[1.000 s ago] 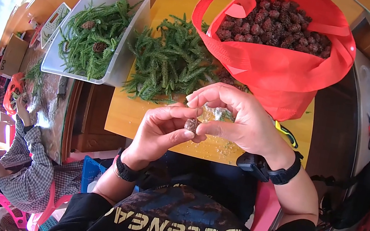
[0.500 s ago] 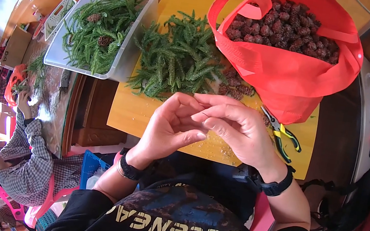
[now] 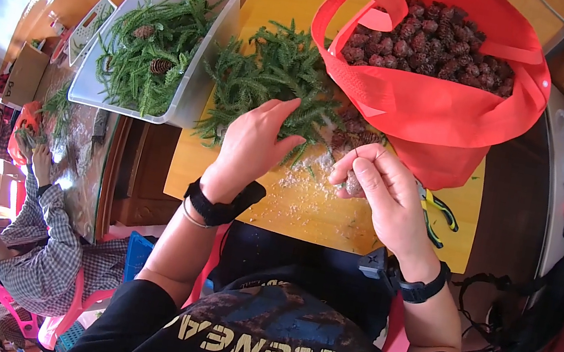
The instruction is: Trimming small evergreen branches using hand pruners and placing the cuttings into a container.
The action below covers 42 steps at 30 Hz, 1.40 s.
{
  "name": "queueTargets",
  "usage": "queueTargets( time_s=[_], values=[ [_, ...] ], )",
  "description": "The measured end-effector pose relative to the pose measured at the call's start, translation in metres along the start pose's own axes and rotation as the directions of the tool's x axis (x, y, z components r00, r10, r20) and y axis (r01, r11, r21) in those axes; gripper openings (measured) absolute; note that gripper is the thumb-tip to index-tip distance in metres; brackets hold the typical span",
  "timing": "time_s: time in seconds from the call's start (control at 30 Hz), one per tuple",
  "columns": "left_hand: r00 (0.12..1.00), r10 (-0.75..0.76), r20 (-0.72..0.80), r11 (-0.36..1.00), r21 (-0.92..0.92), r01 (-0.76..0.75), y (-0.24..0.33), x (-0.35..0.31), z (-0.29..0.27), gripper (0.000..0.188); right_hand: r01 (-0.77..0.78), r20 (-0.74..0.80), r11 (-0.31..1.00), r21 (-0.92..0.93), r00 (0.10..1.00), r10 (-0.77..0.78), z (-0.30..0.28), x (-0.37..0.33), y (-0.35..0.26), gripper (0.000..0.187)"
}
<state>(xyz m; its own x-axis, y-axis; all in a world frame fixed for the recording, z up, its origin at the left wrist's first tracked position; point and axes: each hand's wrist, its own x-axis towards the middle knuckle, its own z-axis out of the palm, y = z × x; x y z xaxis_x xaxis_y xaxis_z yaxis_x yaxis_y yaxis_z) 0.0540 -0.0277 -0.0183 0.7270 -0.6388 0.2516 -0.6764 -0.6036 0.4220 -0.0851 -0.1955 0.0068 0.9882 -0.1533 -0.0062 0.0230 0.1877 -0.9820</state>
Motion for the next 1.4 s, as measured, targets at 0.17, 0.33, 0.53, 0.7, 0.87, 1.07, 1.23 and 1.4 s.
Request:
queueTargets(
  time_s=[0.17, 0.33, 0.53, 0.7, 0.87, 1.07, 1.23, 1.4],
  values=[
    [0.998, -0.050, -0.036, 0.990, -0.131, 0.044, -0.006, 0.010, 0.002, 0.047, -0.009, 0.036, 1.000, -0.008, 0.999, 0.009, -0.006, -0.003, 0.001, 0.021],
    [0.986, -0.130, -0.106, 0.945, -0.313, 0.091, -0.015, 0.016, -0.013, 0.032, -0.012, -0.022, 1.000, -0.009, 1.000, 0.011, -0.005, -0.002, 0.001, 0.024],
    [1.000, -0.026, -0.013, 0.999, 0.031, 0.026, -0.013, 0.012, -0.005, 0.020, -0.004, 0.005, 0.999, -0.048, 1.000, 0.004, -0.003, -0.001, 0.000, 0.024],
    [0.988, 0.009, -0.156, 0.980, -0.194, -0.040, -0.015, 0.012, -0.009, 0.013, -0.015, 0.013, 1.000, -0.028, 1.000, 0.016, -0.006, -0.003, -0.002, 0.023],
    [0.950, -0.312, 0.025, 0.327, -0.936, 0.133, -0.018, 0.006, -0.040, 0.009, 0.003, -0.007, 1.000, -0.008, 1.000, -0.003, -0.013, -0.002, 0.004, 0.020],
    [0.954, -0.169, 0.248, -0.177, -0.960, 0.218, -0.015, -0.017, -0.045, 0.012, 0.070, 0.027, 0.993, -0.093, 0.997, -0.068, -0.003, 0.002, -0.001, 0.018],
    [0.950, -0.118, 0.288, -0.272, -0.930, 0.248, -0.011, -0.029, -0.037, 0.012, 0.130, 0.038, 0.978, -0.165, 0.991, -0.125, 0.006, 0.005, -0.005, 0.014],
    [0.939, 0.007, 0.344, -0.353, -0.878, 0.325, -0.009, -0.034, -0.032, 0.012, 0.087, 0.012, 0.972, -0.216, 0.996, -0.087, 0.012, 0.009, -0.007, 0.010]
  ],
)
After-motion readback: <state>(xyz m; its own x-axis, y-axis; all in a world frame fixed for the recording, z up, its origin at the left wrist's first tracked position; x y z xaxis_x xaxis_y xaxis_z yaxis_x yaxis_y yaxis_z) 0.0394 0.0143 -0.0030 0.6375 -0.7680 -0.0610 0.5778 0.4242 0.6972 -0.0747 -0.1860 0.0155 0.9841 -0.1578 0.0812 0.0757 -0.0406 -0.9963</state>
